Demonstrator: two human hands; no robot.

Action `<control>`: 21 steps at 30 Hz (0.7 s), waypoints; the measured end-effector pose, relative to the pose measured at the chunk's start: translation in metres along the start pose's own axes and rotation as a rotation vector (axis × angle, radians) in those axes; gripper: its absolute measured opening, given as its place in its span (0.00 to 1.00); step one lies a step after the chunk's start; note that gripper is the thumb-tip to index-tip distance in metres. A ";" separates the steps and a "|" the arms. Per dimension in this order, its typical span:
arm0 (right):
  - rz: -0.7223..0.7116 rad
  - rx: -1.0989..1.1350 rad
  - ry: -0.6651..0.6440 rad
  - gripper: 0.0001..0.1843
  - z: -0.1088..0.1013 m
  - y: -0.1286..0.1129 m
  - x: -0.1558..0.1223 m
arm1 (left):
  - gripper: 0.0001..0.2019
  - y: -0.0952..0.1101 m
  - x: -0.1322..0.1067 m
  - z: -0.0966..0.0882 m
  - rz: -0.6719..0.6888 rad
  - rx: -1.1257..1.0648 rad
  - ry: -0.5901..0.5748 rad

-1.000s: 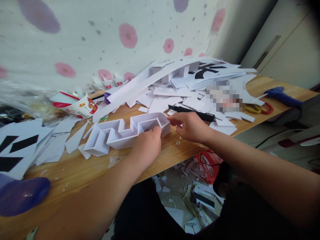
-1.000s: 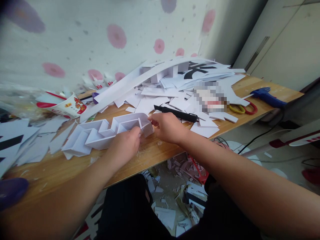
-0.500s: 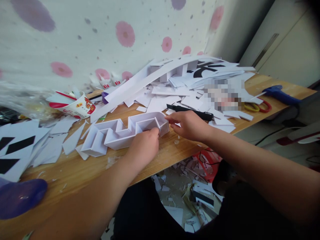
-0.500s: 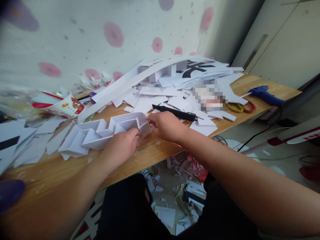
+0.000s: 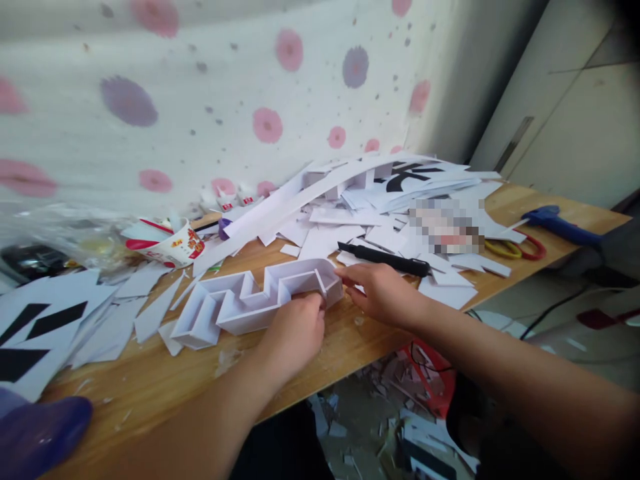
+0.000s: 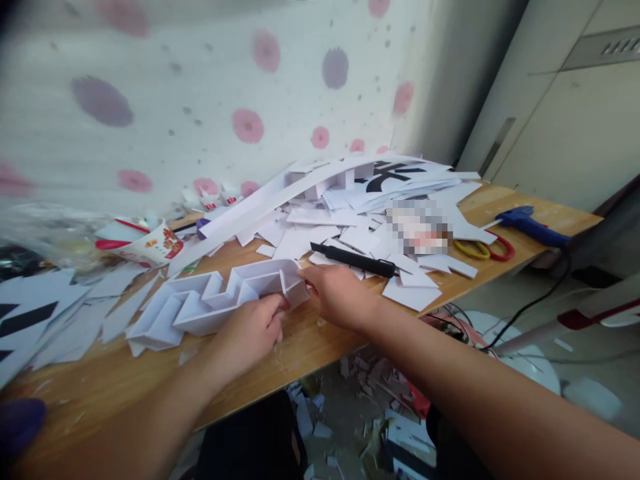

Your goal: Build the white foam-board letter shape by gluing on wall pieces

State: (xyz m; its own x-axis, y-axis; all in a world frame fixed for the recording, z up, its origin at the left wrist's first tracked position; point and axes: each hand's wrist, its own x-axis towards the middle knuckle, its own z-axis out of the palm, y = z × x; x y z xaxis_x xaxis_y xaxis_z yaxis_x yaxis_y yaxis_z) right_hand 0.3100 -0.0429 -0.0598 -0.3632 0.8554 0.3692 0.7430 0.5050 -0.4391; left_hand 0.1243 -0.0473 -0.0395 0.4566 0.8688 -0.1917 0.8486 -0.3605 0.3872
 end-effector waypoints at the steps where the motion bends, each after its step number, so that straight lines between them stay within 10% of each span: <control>1: 0.001 0.003 0.001 0.18 0.000 0.000 0.000 | 0.11 -0.001 0.000 0.001 0.006 -0.007 0.003; 15: 0.033 -0.091 -0.099 0.16 -0.008 -0.007 0.002 | 0.11 -0.004 -0.001 0.002 0.029 0.032 0.008; 21: -0.132 -0.248 0.139 0.11 -0.007 -0.004 0.005 | 0.14 -0.006 0.001 0.005 0.036 0.124 0.013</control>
State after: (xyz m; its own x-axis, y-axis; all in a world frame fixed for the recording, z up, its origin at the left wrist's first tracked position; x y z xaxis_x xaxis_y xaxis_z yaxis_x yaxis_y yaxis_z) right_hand 0.3087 -0.0412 -0.0503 -0.3979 0.7517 0.5259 0.8155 0.5524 -0.1727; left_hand 0.1217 -0.0459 -0.0466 0.4850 0.8582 -0.1680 0.8583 -0.4304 0.2793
